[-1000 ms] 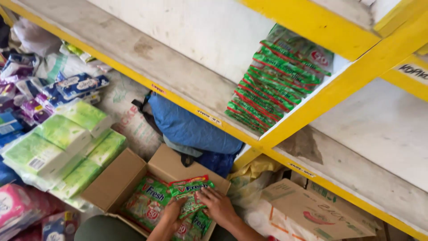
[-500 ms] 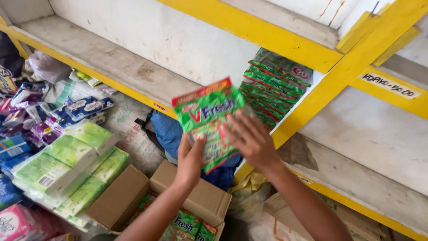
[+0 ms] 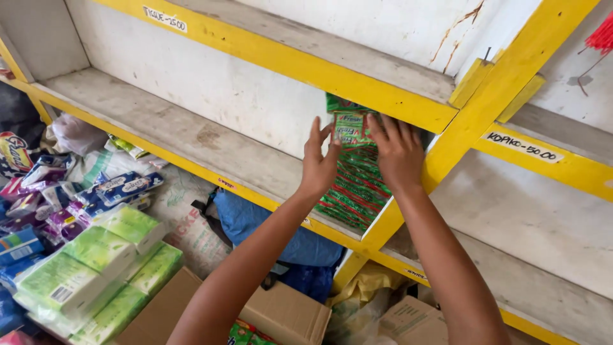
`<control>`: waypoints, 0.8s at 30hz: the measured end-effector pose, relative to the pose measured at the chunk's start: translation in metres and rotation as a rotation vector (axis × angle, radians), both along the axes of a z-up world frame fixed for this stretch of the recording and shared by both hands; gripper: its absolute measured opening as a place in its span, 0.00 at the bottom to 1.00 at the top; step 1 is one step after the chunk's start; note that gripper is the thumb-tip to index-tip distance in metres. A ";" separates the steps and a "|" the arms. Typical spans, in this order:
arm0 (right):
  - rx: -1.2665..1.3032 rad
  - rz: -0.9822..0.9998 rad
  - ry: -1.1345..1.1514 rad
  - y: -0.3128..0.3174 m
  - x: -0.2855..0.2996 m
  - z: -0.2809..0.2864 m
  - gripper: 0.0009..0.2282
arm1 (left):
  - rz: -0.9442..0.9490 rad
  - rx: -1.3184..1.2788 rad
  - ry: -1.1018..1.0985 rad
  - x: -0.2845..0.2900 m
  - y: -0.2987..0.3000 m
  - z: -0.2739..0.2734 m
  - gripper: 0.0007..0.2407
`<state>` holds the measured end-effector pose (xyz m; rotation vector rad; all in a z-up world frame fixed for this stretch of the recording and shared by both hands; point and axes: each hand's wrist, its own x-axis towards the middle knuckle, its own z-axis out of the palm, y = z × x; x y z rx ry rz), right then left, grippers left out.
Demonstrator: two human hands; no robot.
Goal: Organizing and stocking shelves with packets of VFresh gum from a box on the floor.
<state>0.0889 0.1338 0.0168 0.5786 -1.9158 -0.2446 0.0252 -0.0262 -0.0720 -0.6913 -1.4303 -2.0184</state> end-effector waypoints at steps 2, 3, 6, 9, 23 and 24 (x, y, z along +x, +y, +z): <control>-0.073 -0.148 0.055 0.005 -0.005 -0.002 0.17 | 0.204 -0.302 -0.006 -0.001 0.005 0.013 0.28; -0.073 -0.152 0.057 0.006 -0.006 -0.002 0.17 | 0.200 -0.302 -0.003 -0.004 0.009 0.017 0.28; -0.111 -0.228 0.031 0.009 -0.012 -0.001 0.16 | 0.260 -0.479 -0.013 -0.023 0.020 0.025 0.22; -0.114 -0.352 0.060 0.010 -0.019 -0.001 0.12 | 0.185 -0.543 -0.120 -0.051 0.028 0.029 0.23; -0.156 -0.388 -0.306 0.013 -0.018 -0.006 0.22 | 0.435 -1.130 -0.017 -0.060 0.023 0.090 0.20; -0.156 -0.386 -0.308 0.015 -0.021 -0.005 0.22 | 0.436 -1.131 -0.019 -0.058 0.026 0.095 0.20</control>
